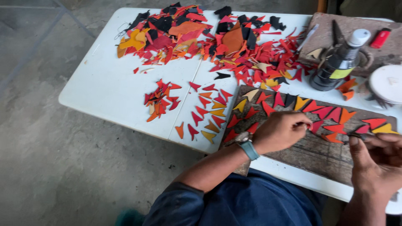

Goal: The person fits small, triangular leather scraps of different colors together by hand on a board, picking them up from a pile and placing them into specific spots.

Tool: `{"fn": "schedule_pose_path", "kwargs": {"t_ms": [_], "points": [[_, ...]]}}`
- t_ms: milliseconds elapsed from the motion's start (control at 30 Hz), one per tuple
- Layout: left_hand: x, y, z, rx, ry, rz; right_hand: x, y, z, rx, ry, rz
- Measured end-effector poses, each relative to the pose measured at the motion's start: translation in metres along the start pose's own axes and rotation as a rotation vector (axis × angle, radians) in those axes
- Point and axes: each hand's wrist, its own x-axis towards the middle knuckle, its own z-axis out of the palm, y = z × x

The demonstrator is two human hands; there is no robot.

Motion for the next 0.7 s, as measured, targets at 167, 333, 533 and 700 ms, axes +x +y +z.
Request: {"fn": "schedule_pose_path", "kwargs": {"t_ms": [167, 333, 533, 700], "points": [[0.002, -0.009, -0.002, -0.832, -0.082, -0.176, 0.004, -0.033, 0.016, -0.179, -0.004, -0.053], [-0.003, -0.001, -0.005, -1.193, -0.115, -0.352, 0.008, -0.066, 0.049, -0.129, -0.058, 0.039], [-0.005, 0.01, -0.016, -1.246, -0.141, -0.381, 0.018, -0.085, 0.065, -0.08, -0.157, -0.029], [0.001, 0.015, -0.018, -1.23, -0.078, -0.277, 0.022, -0.088, 0.069, -0.091, -0.158, -0.035]]}}
